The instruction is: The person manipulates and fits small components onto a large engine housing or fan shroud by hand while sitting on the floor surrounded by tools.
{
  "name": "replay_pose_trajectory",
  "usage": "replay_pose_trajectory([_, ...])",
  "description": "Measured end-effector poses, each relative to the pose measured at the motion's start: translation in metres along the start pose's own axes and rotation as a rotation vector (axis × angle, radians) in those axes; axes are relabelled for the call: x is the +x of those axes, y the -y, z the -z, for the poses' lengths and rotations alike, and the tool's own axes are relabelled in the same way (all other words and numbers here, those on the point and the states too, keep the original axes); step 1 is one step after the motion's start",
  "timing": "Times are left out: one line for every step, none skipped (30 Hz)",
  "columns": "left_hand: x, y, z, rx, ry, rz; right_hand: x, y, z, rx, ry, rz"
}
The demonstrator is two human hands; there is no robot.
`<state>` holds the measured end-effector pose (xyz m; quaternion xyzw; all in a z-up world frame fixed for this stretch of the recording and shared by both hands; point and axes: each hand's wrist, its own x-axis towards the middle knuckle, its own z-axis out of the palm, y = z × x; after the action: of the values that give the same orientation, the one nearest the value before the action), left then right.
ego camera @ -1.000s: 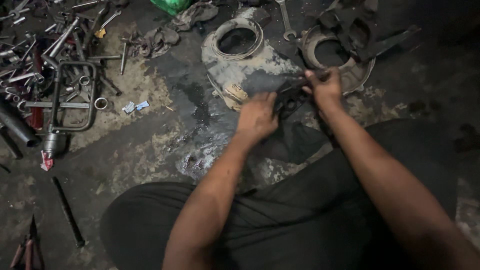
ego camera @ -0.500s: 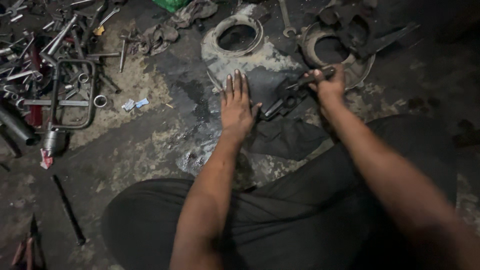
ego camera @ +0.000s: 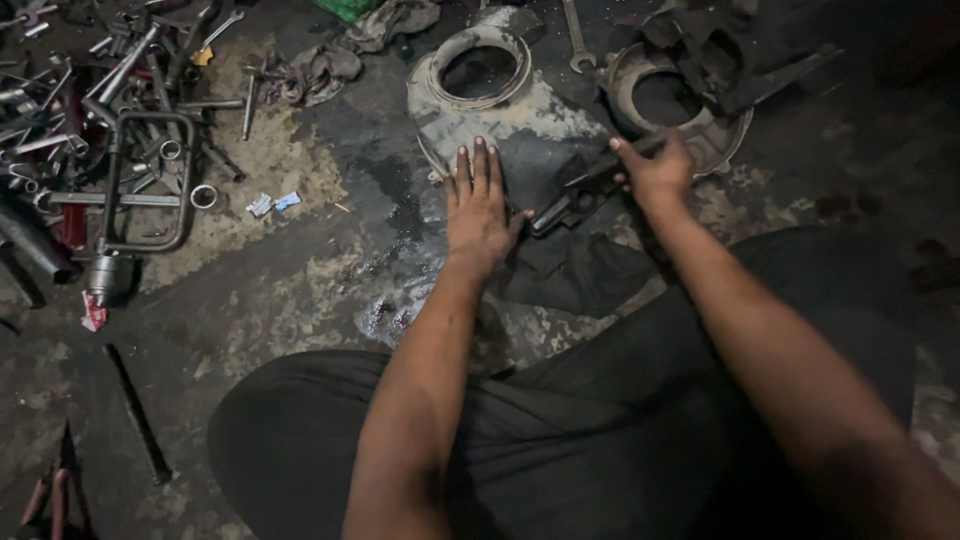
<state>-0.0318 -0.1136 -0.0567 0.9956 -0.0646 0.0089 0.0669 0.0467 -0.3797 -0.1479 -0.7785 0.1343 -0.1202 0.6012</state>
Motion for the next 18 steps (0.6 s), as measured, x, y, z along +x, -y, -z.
replay_pose_trajectory([-0.001, 0.001, 0.000, 0.001, -0.007, -0.007, -0.003, 0.005, 0.001, 0.059, -0.001, 0.011])
replay_pose_trajectory([-0.002, 0.001, 0.000, 0.002, -0.018, -0.014, -0.002, 0.008, 0.001, 0.118, -0.002, 0.026])
replay_pose_trajectory([-0.001, 0.001, -0.001, 0.002, -0.030, -0.021, -0.001, 0.010, 0.002, 0.177, -0.003, 0.042])
replay_pose_trajectory([-0.001, 0.001, -0.001, 0.014, -0.014, -0.012, 0.001, 0.011, 0.002, 0.233, 0.005, 0.036])
replay_pose_trajectory([0.001, 0.001, -0.002, 0.026, 0.002, -0.003, 0.004, 0.012, 0.003, 0.289, 0.012, 0.030])
replay_pose_trajectory([0.000, 0.002, -0.003, 0.040, 0.021, 0.008, 0.005, 0.011, 0.002, 0.345, 0.021, 0.021])
replay_pose_trajectory([0.001, 0.003, -0.006, 0.014, -0.050, 0.005, 0.006, 0.009, 0.000, 0.345, 0.028, 0.058])
replay_pose_trajectory([0.004, 0.004, -0.008, -0.011, -0.121, 0.001, 0.006, 0.007, 0.000, 0.345, 0.034, 0.095])
replay_pose_trajectory([0.007, 0.006, -0.011, -0.036, -0.193, -0.004, 0.007, 0.006, 0.000, 0.345, 0.039, 0.132])
replay_pose_trajectory([0.010, 0.007, -0.013, -0.071, -0.221, -0.003, 0.007, 0.004, 0.000, 0.340, 0.038, 0.119])
replay_pose_trajectory([0.013, 0.009, -0.014, -0.106, -0.249, -0.002, 0.008, 0.003, 0.001, 0.334, 0.037, 0.106])
replay_pose_trajectory([0.014, 0.012, -0.015, -0.140, -0.275, -0.002, 0.008, 0.002, 0.001, 0.330, 0.035, 0.091])
replay_pose_trajectory([0.014, 0.014, -0.015, -0.165, -0.304, 0.012, 0.009, 0.000, 0.002, 0.337, 0.028, 0.063])
replay_pose_trajectory([0.014, 0.017, -0.013, -0.188, -0.336, 0.027, 0.011, 0.000, 0.001, 0.345, 0.023, 0.037])
replay_pose_trajectory([0.014, 0.020, -0.011, -0.211, -0.368, 0.043, 0.013, 0.001, 0.000, 0.354, 0.018, 0.011])
replay_pose_trajectory([0.014, 0.024, -0.008, -0.381, -0.400, 0.090, 0.014, 0.000, 0.000, 0.369, 0.021, 0.014])
replay_pose_trajectory([0.015, 0.027, -0.006, -0.553, -0.430, 0.136, 0.015, -0.002, 0.000, 0.384, 0.024, 0.016])
replay_pose_trajectory([0.017, 0.031, -0.005, -0.727, -0.460, 0.180, 0.016, -0.002, 0.000, 0.398, 0.027, 0.022])
